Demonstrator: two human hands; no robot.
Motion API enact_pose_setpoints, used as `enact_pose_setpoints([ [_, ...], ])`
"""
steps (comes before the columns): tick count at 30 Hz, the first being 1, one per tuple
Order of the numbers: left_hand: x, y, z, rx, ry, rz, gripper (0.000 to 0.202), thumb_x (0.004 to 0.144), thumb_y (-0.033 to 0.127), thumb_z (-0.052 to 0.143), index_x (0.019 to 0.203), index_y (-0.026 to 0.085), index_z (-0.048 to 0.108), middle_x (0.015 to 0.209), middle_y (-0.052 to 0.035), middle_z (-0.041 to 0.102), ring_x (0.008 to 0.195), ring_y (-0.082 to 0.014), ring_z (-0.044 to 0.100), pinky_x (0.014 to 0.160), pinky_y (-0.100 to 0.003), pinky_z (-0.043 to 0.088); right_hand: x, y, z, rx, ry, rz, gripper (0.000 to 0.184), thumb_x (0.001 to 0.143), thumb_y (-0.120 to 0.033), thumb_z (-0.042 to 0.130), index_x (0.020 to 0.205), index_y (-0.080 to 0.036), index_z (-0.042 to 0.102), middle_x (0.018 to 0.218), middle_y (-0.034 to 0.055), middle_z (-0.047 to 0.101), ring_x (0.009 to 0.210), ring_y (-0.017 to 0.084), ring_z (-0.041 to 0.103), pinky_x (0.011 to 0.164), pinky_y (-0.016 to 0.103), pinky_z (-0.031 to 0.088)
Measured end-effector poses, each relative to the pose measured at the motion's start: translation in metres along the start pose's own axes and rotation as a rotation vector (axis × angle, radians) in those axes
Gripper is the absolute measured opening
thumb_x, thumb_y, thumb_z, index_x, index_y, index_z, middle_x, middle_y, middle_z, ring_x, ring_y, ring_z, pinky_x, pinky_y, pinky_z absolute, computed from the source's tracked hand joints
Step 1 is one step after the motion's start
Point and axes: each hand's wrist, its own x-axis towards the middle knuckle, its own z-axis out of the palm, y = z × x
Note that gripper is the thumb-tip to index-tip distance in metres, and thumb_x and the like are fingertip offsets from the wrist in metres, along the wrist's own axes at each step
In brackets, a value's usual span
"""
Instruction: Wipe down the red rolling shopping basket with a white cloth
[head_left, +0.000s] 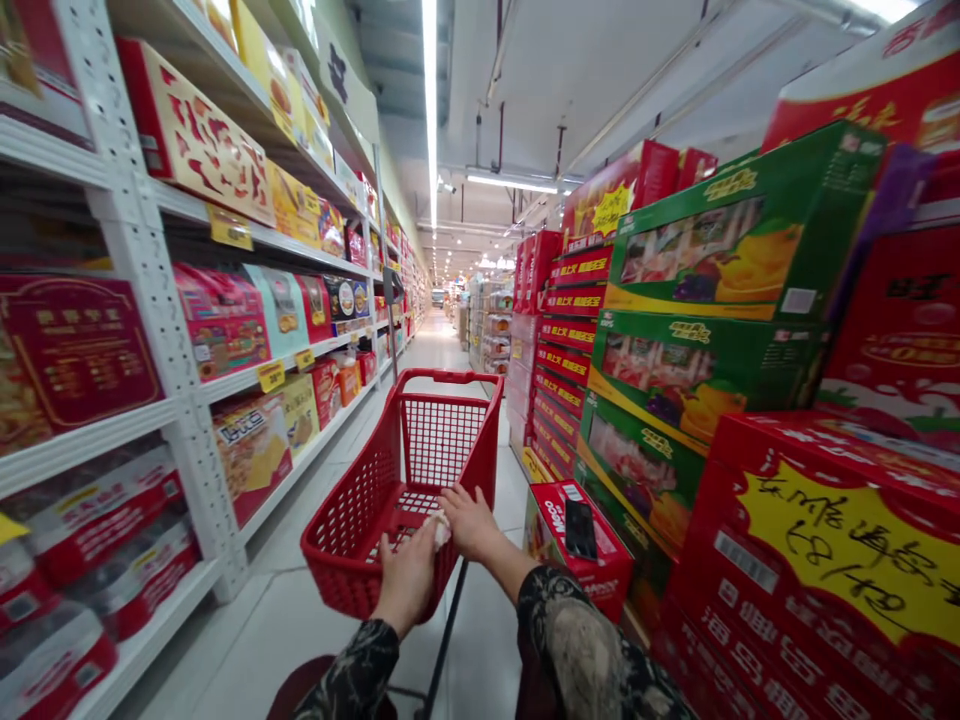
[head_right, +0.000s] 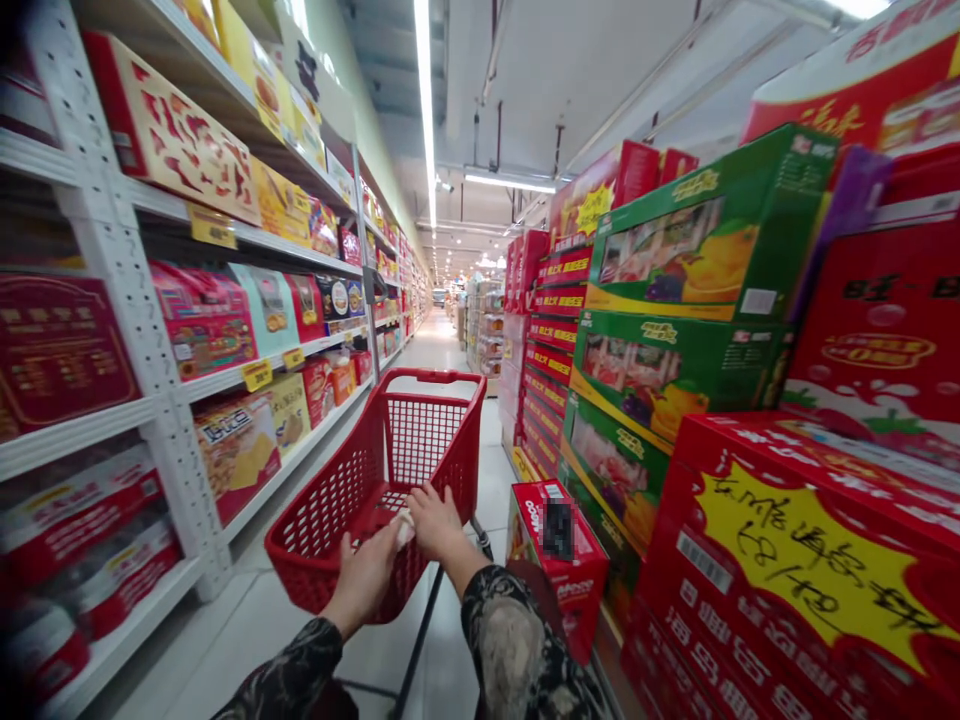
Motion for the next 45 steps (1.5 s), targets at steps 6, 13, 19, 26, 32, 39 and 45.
enact_pose_setpoints([
  [6, -0.019, -0.015, -0.006, 0.038, 0.048, 0.135, 0.053, 0.08, 0.001, 0.027, 0.124, 0.022, 0.048, 0.125, -0.0075, 0.056, 0.114, -0.0204, 0.051, 0.105, -0.061, 0.008, -0.002, 0.015, -0.009, 0.027, -0.01, 0.14, 0.057, 0.078, -0.02, 0.047, 0.134, -0.02, 0.034, 0.145, 0.0084, 0.028, 0.134, 0.027, 0.018, 0.103, 0.056, 0.016],
  [13, -0.009, -0.007, 0.01, -0.051, 0.145, 0.188, 0.039, 0.087, 0.011, 0.033, 0.116, 0.026, 0.053, 0.117, -0.0052, 0.061, 0.107, -0.0177, 0.054, 0.106, -0.059, 0.012, -0.02, 0.021, -0.003, 0.105, 0.022, 0.031, 0.042, 0.081, -0.016, 0.038, 0.121, -0.023, 0.049, 0.137, 0.0046, 0.042, 0.133, 0.021, 0.021, 0.103, 0.053, 0.016],
  [19, -0.008, -0.028, 0.013, 0.021, 0.18, 0.291, 0.036, 0.087, 0.013, 0.037, 0.117, 0.027, 0.052, 0.114, -0.0034, 0.063, 0.103, -0.0154, 0.055, 0.108, -0.056, 0.003, -0.025, 0.031, -0.003, 0.121, 0.01, 0.073, 0.043, 0.08, -0.013, 0.037, 0.119, -0.025, 0.052, 0.138, 0.0031, 0.041, 0.132, 0.021, 0.023, 0.102, 0.052, 0.016],
  [26, -0.02, -0.07, -0.004, 0.091, 0.143, 0.247, 0.035, 0.087, 0.015, 0.037, 0.116, 0.03, 0.052, 0.113, -0.001, 0.063, 0.104, -0.0161, 0.054, 0.108, -0.055, 0.002, -0.028, 0.034, -0.005, 0.117, 0.005, 0.072, 0.037, 0.084, -0.015, 0.033, 0.11, -0.027, 0.056, 0.139, 0.0006, 0.04, 0.12, 0.02, 0.041, 0.099, 0.052, 0.02],
  [32, -0.011, -0.057, -0.008, 0.111, 0.099, 0.254, 0.03, 0.089, 0.02, 0.038, 0.112, 0.029, 0.055, 0.107, -0.0009, 0.064, 0.099, -0.0154, 0.054, 0.11, -0.048, 0.013, -0.03, 0.041, -0.006, 0.093, 0.009, 0.103, 0.035, 0.086, -0.017, 0.031, 0.107, -0.028, 0.057, 0.14, -0.0003, 0.038, 0.117, 0.021, 0.045, 0.099, 0.054, 0.019],
  [39, -0.002, -0.066, -0.007, 0.114, 0.116, 0.143, 0.034, 0.089, 0.014, 0.033, 0.111, 0.029, 0.054, 0.111, -0.0008, 0.063, 0.104, -0.0164, 0.054, 0.106, -0.061, 0.004, -0.025, 0.059, -0.006, 0.055, 0.021, 0.137, 0.041, 0.086, -0.017, 0.031, 0.117, -0.028, 0.054, 0.14, 0.0007, 0.039, 0.125, 0.023, 0.036, 0.1, 0.053, 0.022],
  [45, 0.002, -0.058, 0.019, 0.099, 0.188, 0.056, 0.038, 0.087, 0.012, 0.035, 0.118, 0.025, 0.051, 0.125, -0.0062, 0.056, 0.12, -0.0221, 0.045, 0.105, -0.061, 0.016, -0.029, 0.054, 0.003, 0.019, 0.131, 0.246, 0.05, 0.081, -0.008, 0.031, 0.126, -0.021, 0.049, 0.142, 0.0055, 0.035, 0.132, 0.024, 0.025, 0.103, 0.049, 0.022],
])
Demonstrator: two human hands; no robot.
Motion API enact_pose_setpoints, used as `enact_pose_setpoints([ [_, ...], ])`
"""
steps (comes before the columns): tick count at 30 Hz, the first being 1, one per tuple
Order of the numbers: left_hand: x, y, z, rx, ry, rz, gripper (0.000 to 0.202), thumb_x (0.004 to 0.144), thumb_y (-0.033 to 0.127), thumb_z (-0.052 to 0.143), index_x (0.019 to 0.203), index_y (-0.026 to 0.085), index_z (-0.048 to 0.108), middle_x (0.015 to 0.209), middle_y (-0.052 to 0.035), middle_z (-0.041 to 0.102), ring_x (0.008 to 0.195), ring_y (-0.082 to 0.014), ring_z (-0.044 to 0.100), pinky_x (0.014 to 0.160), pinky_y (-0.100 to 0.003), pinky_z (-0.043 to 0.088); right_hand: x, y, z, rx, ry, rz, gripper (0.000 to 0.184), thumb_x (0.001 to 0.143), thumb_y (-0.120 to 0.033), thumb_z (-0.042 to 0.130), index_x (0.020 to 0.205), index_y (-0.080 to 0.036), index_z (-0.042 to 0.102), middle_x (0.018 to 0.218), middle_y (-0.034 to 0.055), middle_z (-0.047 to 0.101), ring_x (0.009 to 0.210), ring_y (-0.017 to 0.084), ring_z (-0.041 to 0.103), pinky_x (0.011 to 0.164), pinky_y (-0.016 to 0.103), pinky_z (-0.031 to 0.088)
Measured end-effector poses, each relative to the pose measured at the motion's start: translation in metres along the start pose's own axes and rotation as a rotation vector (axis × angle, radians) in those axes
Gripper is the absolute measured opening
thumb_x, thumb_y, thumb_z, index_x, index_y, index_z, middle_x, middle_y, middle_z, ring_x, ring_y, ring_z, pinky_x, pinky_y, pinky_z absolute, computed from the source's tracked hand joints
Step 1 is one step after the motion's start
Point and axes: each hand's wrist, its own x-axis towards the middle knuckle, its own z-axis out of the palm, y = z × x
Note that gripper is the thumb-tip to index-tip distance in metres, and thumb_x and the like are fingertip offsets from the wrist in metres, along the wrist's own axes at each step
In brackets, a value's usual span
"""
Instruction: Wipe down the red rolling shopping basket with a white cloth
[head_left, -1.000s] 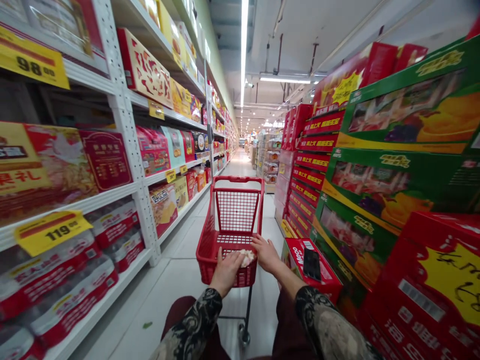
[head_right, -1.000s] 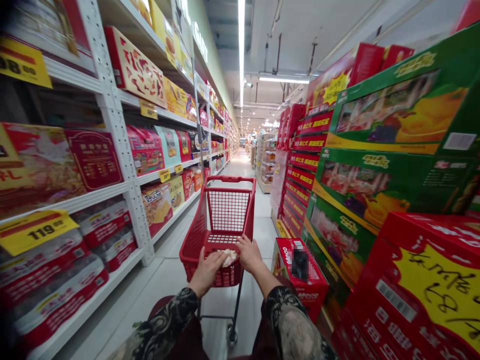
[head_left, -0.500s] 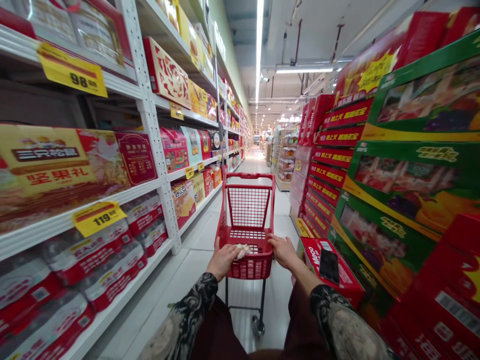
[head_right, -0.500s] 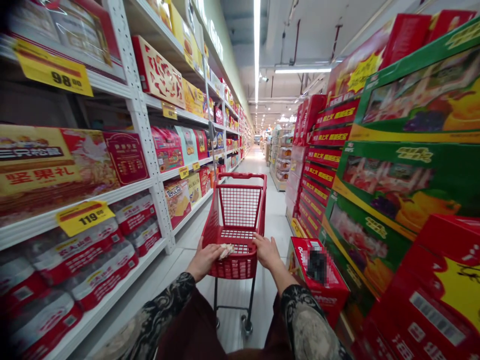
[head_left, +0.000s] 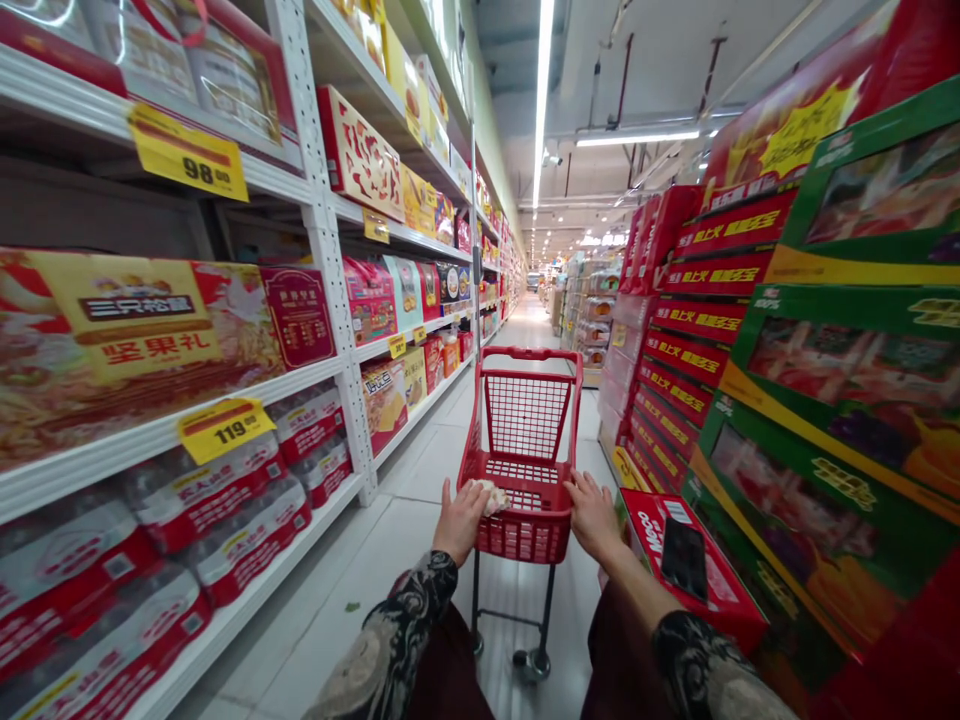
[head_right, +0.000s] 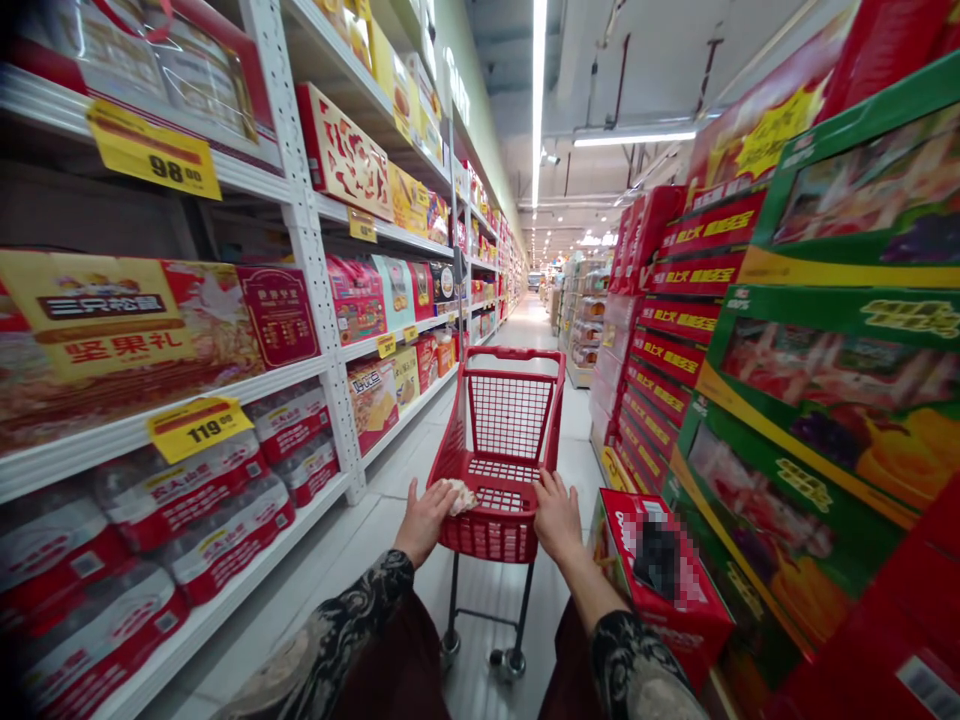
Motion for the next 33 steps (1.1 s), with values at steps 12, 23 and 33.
enact_pose_setpoints([
  [12, -0.019, -0.017, -0.008, 0.026, 0.056, 0.022, 0.05, 0.085, 0.005, 0.029, 0.126, 0.028, 0.045, 0.131, -0.0047, 0.051, 0.124, -0.0184, 0.042, 0.107, -0.058, 0.009, -0.028, -0.006, 0.012, -0.003, -0.051, -0.063, 0.055, 0.08, -0.016, 0.036, 0.135, -0.018, 0.037, 0.144, 0.0055, 0.03, 0.132, 0.024, 0.025, 0.106, 0.052, 0.015],
  [23, -0.014, 0.027, 0.012, 0.02, 0.059, 0.174, 0.052, 0.083, 0.004, 0.032, 0.13, 0.025, 0.042, 0.134, -0.0059, 0.047, 0.127, -0.0187, 0.039, 0.108, -0.055, 0.014, -0.026, -0.003, 0.002, -0.001, -0.138, 0.022, 0.069, 0.072, -0.01, 0.039, 0.14, -0.018, 0.027, 0.149, 0.0036, 0.018, 0.134, 0.028, 0.019, 0.106, 0.054, 0.015],
  [33, 0.002, 0.058, 0.016, -0.62, 0.194, -0.162, 0.045, 0.083, 0.012, 0.035, 0.127, 0.017, 0.045, 0.133, -0.0111, 0.048, 0.124, -0.0175, 0.042, 0.104, -0.041, 0.034, -0.032, -0.079, 0.004, 0.495, 0.148, -0.098, 0.049, 0.082, -0.021, 0.039, 0.13, -0.013, 0.044, 0.14, 0.0107, 0.037, 0.131, 0.019, 0.03, 0.108, 0.036, 0.025],
])
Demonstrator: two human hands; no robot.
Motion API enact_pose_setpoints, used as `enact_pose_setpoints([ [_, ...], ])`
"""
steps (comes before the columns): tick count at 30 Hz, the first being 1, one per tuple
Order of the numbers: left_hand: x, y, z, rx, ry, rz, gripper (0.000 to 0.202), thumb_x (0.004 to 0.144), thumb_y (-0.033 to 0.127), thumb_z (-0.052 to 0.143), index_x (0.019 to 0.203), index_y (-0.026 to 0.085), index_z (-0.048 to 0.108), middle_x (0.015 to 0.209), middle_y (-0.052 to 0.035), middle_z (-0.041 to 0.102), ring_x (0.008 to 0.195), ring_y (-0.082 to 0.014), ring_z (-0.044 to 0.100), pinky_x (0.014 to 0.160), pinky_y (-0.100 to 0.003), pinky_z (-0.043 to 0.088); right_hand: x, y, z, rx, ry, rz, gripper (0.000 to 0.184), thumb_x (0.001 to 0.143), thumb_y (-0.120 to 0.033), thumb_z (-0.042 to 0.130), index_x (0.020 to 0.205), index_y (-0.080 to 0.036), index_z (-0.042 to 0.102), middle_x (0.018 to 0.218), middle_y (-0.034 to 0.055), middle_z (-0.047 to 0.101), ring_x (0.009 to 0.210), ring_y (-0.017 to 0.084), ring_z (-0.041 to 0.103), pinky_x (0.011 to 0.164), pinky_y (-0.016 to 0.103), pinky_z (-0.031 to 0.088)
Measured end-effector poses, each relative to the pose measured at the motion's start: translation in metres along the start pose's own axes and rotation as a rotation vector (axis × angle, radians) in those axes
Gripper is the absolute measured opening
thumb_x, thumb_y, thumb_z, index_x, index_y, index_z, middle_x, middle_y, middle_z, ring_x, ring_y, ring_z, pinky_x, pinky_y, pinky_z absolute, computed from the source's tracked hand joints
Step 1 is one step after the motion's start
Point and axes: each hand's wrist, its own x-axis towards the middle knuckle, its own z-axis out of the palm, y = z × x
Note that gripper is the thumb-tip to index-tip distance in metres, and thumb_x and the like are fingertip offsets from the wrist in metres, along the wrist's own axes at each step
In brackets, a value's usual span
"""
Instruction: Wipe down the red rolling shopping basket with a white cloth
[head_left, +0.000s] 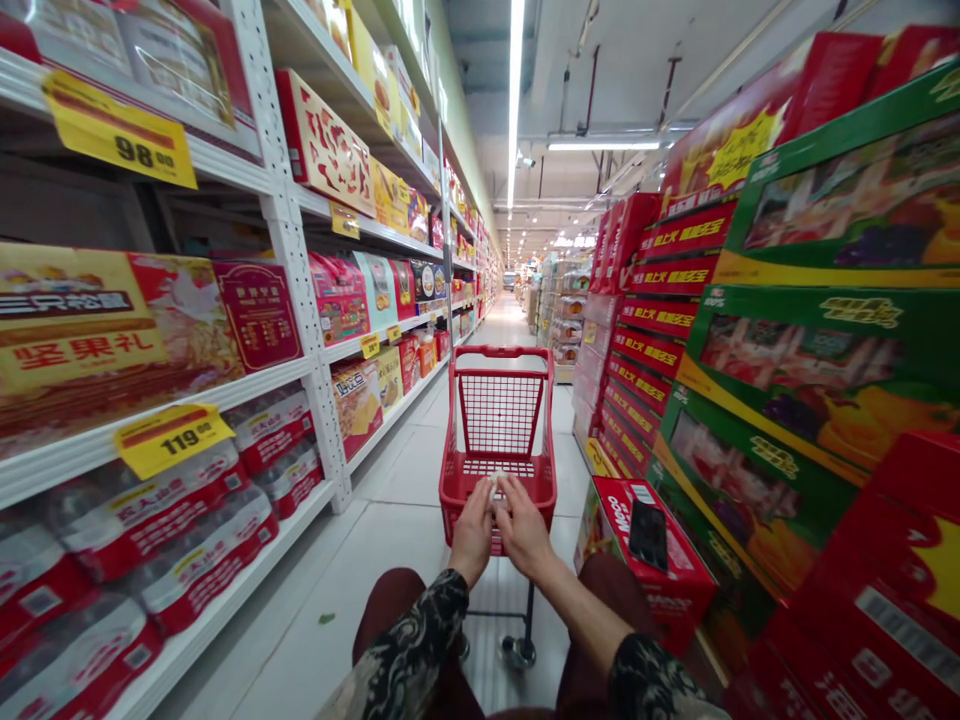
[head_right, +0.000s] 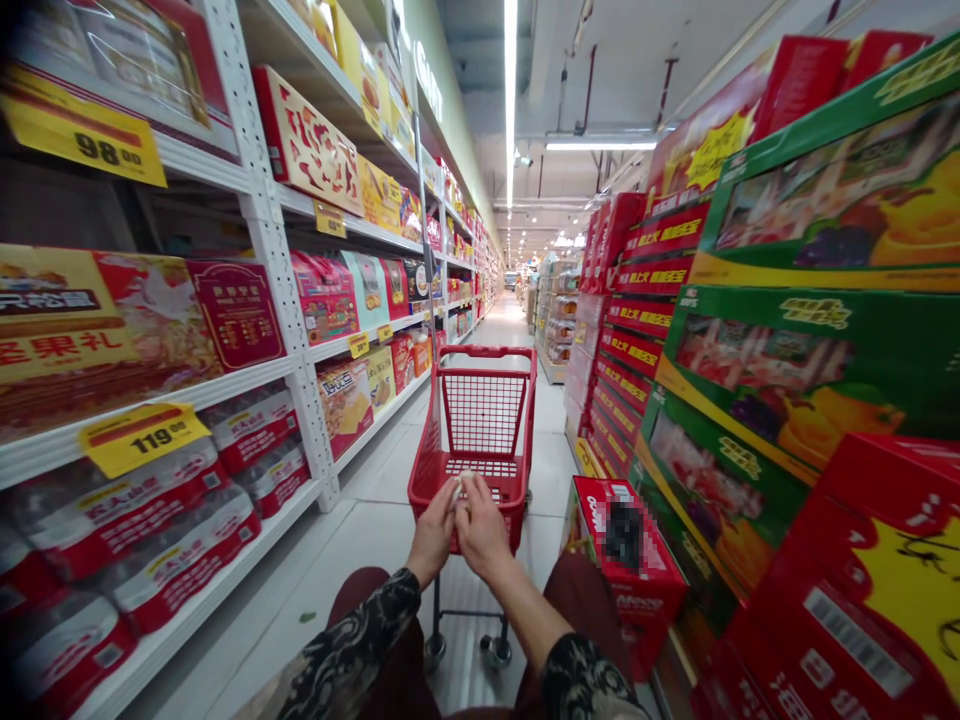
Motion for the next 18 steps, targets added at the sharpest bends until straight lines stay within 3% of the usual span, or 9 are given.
enact_pose_setpoints([
  [3, 0.006, 0.019, 0.002, -0.243, 0.071, -0.126, 0.046, 0.083, 0.019, 0.041, 0.129, 0.016, 0.042, 0.134, -0.0115, 0.046, 0.125, -0.018, 0.041, 0.106, -0.039, 0.032, 0.007, -0.012, 0.014, 0.343, 0.13, 0.171, 0.046, 0.082, -0.027, 0.039, 0.126, -0.014, 0.048, 0.131, 0.0098, 0.049, 0.123, 0.018, 0.042, 0.103, 0.032, 0.035],
  [6, 0.01, 0.026, -0.006, -0.503, 0.037, -0.222, 0.057, 0.074, 0.019, 0.053, 0.13, 0.017, 0.04, 0.134, -0.011, 0.046, 0.123, -0.0197, 0.043, 0.104, -0.037, 0.035, 0.014, -0.006, 0.016, 0.601, 0.219, 0.297, 0.04, 0.076, -0.025, 0.044, 0.112, -0.016, 0.058, 0.111, 0.0073, 0.064, 0.1, 0.019, 0.06, 0.089, 0.032, 0.047],
  [10, 0.014, 0.029, -0.009, -0.981, -0.017, -0.478, 0.045, 0.073, 0.023, 0.052, 0.117, 0.012, 0.052, 0.109, -0.0127, 0.064, 0.1, -0.0201, 0.061, 0.087, -0.034, 0.049, 0.019, 0.003, 0.017, 0.835, 0.264, 0.395, 0.035, 0.07, -0.03, 0.052, 0.099, -0.015, 0.064, 0.095, 0.0059, 0.069, 0.084, 0.02, 0.065, 0.074, 0.032, 0.053],
  [14, 0.02, 0.036, -0.004, -0.963, -0.004, -0.478, 0.04, 0.066, 0.02, 0.06, 0.106, 0.013, 0.06, 0.104, -0.0104, 0.066, 0.099, -0.0204, 0.061, 0.09, -0.036, 0.047, 0.023, 0.001, 0.021, 0.842, 0.286, 0.349, 0.043, 0.068, -0.037, 0.059, 0.105, -0.015, 0.06, 0.104, 0.0081, 0.067, 0.094, 0.02, 0.062, 0.084, 0.032, 0.05],
  [18, 0.022, 0.042, -0.004, -0.941, -0.032, -0.421, 0.049, 0.064, 0.008, 0.058, 0.111, 0.017, 0.057, 0.118, -0.0086, 0.06, 0.11, -0.0183, 0.055, 0.097, -0.034, 0.041, 0.028, 0.008, 0.017, 0.872, 0.366, 0.463, 0.047, 0.067, -0.024, 0.054, 0.112, -0.013, 0.052, 0.108, 0.0115, 0.064, 0.093, 0.02, 0.063, 0.08, 0.031, 0.052],
])
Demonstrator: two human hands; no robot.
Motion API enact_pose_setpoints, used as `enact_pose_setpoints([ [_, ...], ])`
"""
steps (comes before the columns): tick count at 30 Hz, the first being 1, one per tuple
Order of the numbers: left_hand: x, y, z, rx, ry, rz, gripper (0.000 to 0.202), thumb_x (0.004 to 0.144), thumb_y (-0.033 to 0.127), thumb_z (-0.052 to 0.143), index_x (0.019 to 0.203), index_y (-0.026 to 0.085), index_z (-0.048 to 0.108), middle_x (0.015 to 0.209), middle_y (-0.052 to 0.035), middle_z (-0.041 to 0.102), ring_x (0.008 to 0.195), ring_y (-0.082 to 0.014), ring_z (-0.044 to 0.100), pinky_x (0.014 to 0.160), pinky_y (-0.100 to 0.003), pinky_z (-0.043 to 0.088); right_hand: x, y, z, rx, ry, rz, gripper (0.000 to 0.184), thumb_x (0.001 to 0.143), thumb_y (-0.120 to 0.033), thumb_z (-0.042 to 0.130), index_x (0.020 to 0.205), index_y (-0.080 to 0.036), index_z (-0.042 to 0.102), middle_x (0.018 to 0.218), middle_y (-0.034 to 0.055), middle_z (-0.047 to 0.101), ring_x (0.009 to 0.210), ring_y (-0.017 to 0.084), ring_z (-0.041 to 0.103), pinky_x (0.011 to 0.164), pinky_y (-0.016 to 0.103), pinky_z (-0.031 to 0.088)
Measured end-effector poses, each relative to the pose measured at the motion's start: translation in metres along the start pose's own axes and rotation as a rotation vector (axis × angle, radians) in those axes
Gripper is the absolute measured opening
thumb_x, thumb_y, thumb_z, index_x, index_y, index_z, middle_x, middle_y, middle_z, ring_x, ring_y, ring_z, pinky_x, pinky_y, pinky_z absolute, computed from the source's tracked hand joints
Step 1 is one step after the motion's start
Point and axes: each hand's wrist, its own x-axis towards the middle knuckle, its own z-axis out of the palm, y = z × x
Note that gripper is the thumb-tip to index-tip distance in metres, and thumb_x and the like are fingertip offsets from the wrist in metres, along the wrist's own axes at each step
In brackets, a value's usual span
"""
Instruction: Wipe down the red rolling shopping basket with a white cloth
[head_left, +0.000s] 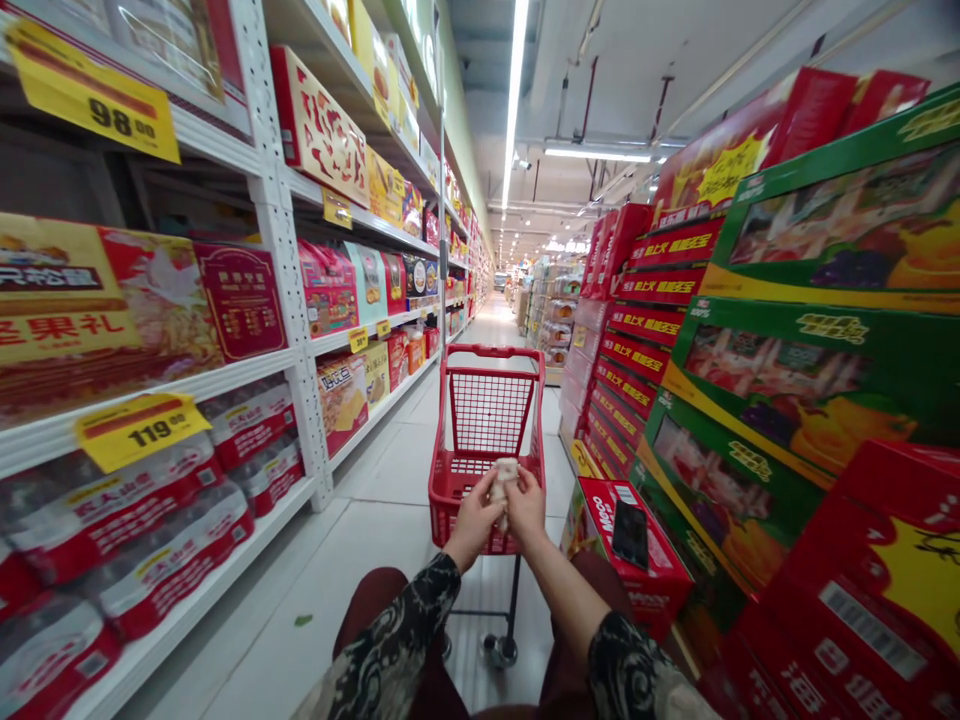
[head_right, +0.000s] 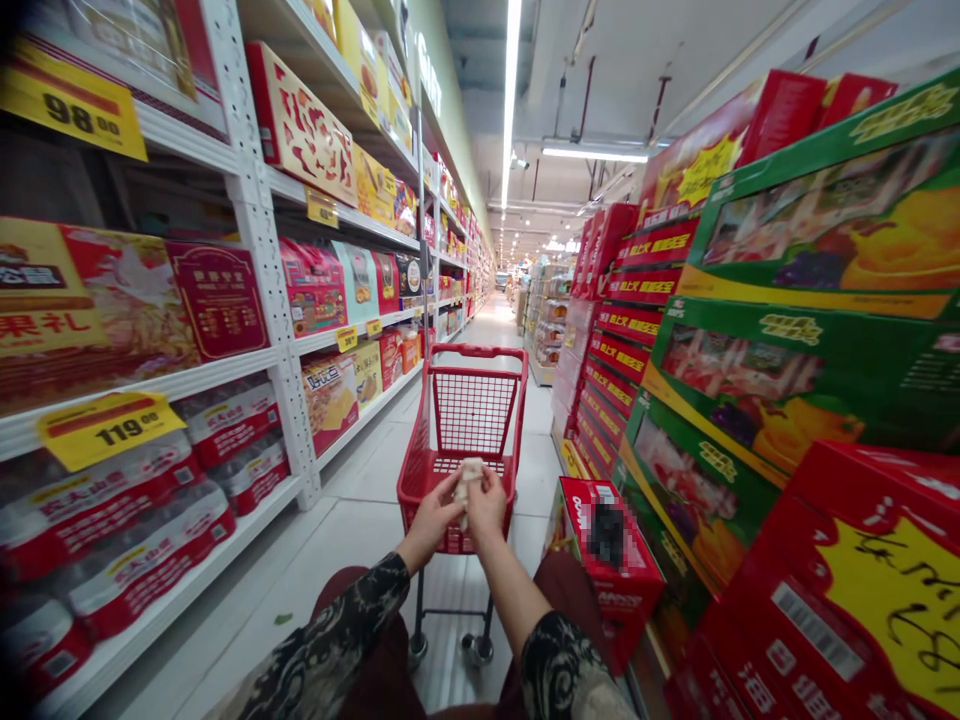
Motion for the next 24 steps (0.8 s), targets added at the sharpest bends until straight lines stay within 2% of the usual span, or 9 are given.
enact_pose_setpoints([
  [2, -0.001, 0.0, 0.001, -0.079, 0.053, -0.068, 0.047, 0.066, 0.008, 0.057, 0.113, 0.017, 0.056, 0.117, -0.0092, 0.061, 0.109, -0.0177, 0.056, 0.095, -0.033, 0.043, 0.002, 0.001, -0.007, 0.078, 0.014, 0.064, 0.049, 0.067, -0.02, 0.049, 0.116, -0.013, 0.047, 0.107, 0.0118, 0.064, 0.089, 0.02, 0.064, 0.074, 0.031, 0.053],
  [5, 0.001, -0.002, 0.003, -0.185, 0.082, -0.169, 0.038, 0.069, 0.013, 0.061, 0.107, 0.014, 0.057, 0.102, -0.0098, 0.067, 0.096, -0.0177, 0.062, 0.087, -0.034, 0.048, -0.002, 0.0, -0.016, 0.068, -0.037, 0.045, 0.057, 0.069, -0.017, 0.045, 0.125, -0.014, 0.038, 0.109, 0.0107, 0.063, 0.092, 0.021, 0.064, 0.075, 0.032, 0.053],
  [7, 0.003, -0.004, 0.004, -0.219, 0.1, -0.199, 0.034, 0.066, 0.011, 0.063, 0.1, 0.013, 0.059, 0.092, -0.0086, 0.069, 0.085, -0.0169, 0.065, 0.082, -0.034, 0.05, -0.008, -0.003, -0.02, -0.11, -0.052, -0.038, 0.06, 0.072, -0.017, 0.044, 0.131, -0.015, 0.033, 0.112, 0.0108, 0.061, 0.098, 0.021, 0.061, 0.081, 0.034, 0.051],
  [10, 0.008, -0.005, 0.002, -0.218, 0.226, -0.22, 0.037, 0.062, 0.002, 0.059, 0.098, 0.013, 0.057, 0.087, -0.0064, 0.068, 0.077, -0.0142, 0.065, 0.077, -0.031, 0.052, -0.018, -0.009, -0.023, -0.5, 0.008, -0.251, 0.055, 0.077, -0.018, 0.042, 0.132, -0.016, 0.036, 0.128, 0.0123, 0.049, 0.12, 0.022, 0.046, 0.099, 0.037, 0.039],
  [12, 0.01, -0.003, 0.001, -0.219, 0.254, -0.222, 0.04, 0.063, -0.001, 0.054, 0.1, 0.013, 0.055, 0.087, -0.0055, 0.068, 0.077, -0.0129, 0.065, 0.077, -0.029, 0.051, -0.023, -0.01, -0.02, -0.666, -0.072, -0.357, 0.051, 0.079, -0.021, 0.044, 0.13, -0.014, 0.042, 0.135, 0.0117, 0.042, 0.129, 0.021, 0.034, 0.107, 0.035, 0.029],
  [15, 0.009, 0.003, 0.001, -0.275, 0.147, -0.257, 0.036, 0.066, 0.002, 0.05, 0.1, 0.013, 0.055, 0.086, -0.0063, 0.068, 0.08, -0.0145, 0.065, 0.077, -0.03, 0.051, -0.022, -0.002, -0.013, -0.671, -0.232, -0.369, 0.049, 0.078, -0.026, 0.049, 0.127, -0.016, 0.047, 0.132, 0.0094, 0.046, 0.127, 0.021, 0.037, 0.105, 0.034, 0.032],
  [17, 0.006, 0.008, 0.0, -0.313, 0.012, -0.291, 0.034, 0.069, 0.008, 0.049, 0.102, 0.014, 0.055, 0.089, -0.0085, 0.068, 0.085, -0.0176, 0.065, 0.079, -0.034, 0.051, -0.016, 0.006, -0.012, -0.595, -0.196, -0.384, 0.05, 0.075, -0.022, 0.051, 0.125, -0.017, 0.05, 0.126, 0.0082, 0.052, 0.12, 0.021, 0.046, 0.102, 0.035, 0.037],
  [20, 0.001, 0.015, -0.008, -0.075, -0.061, -0.22, 0.036, 0.071, 0.013, 0.049, 0.107, 0.016, 0.054, 0.106, -0.0109, 0.065, 0.1, -0.0211, 0.061, 0.089, -0.04, 0.047, 0.0, 0.01, -0.026, -0.57, -0.084, -0.501, 0.053, 0.069, -0.009, 0.045, 0.12, -0.017, 0.054, 0.119, 0.0074, 0.058, 0.111, 0.02, 0.053, 0.099, 0.037, 0.041],
  [24, -0.005, 0.013, -0.042, 0.557, 0.104, -0.002, 0.052, 0.066, 0.005, 0.048, 0.116, 0.018, 0.051, 0.138, -0.01, 0.041, 0.133, -0.0243, 0.028, 0.11, -0.047, 0.017, 0.022, 0.003, -0.069, -0.819, 0.031, -0.703, 0.054, 0.072, -0.002, 0.038, 0.122, -0.017, 0.053, 0.129, 0.0089, 0.051, 0.123, 0.02, 0.042, 0.104, 0.042, 0.033],
])
